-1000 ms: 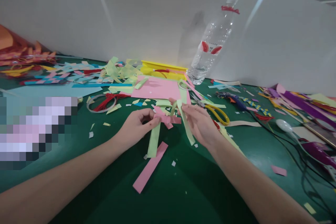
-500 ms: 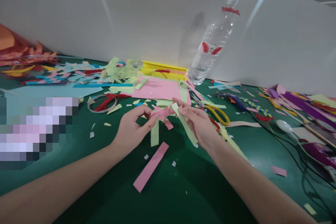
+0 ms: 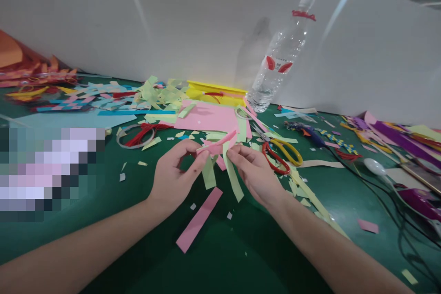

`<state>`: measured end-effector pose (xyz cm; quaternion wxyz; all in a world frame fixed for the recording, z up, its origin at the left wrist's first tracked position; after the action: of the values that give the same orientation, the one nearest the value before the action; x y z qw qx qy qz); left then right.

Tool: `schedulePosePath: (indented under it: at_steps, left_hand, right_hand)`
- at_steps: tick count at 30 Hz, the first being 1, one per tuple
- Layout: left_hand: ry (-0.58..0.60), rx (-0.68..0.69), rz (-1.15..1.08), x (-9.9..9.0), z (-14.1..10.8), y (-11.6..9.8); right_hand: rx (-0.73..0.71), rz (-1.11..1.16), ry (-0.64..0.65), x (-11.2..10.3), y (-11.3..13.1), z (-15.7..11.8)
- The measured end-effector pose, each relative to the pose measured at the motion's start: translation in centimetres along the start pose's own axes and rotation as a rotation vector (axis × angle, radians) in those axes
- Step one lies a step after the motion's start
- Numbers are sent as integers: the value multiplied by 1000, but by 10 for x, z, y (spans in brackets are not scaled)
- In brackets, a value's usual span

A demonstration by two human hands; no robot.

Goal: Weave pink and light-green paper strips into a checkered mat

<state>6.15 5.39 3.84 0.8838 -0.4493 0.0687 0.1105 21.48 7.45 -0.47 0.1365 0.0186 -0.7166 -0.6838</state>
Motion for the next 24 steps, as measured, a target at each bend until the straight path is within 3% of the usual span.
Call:
schedulePosePath:
  at_steps: [8, 15, 24]
  left_hand:
    - [-23, -290, -112, 4, -11, 11]
    - [3, -368, -182, 7, -11, 22]
    - [-5, -475, -220, 10, -11, 32]
  right_hand:
    - [-93, -133, 4, 6, 6, -7]
    - [-129, -234, -147, 5, 8, -9]
    - [-136, -218, -183, 5, 3, 0]
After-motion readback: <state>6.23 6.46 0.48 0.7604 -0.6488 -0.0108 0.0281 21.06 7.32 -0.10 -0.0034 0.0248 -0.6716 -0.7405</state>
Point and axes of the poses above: each hand's wrist, its own z-axis towards the middle knuckle, its own x-axis out of the palm, y = z × x, the point moved 8 cm from there along z, towards the middle knuckle, and after that the axes turned 3 degrees about -z, right-handed, at the moved point
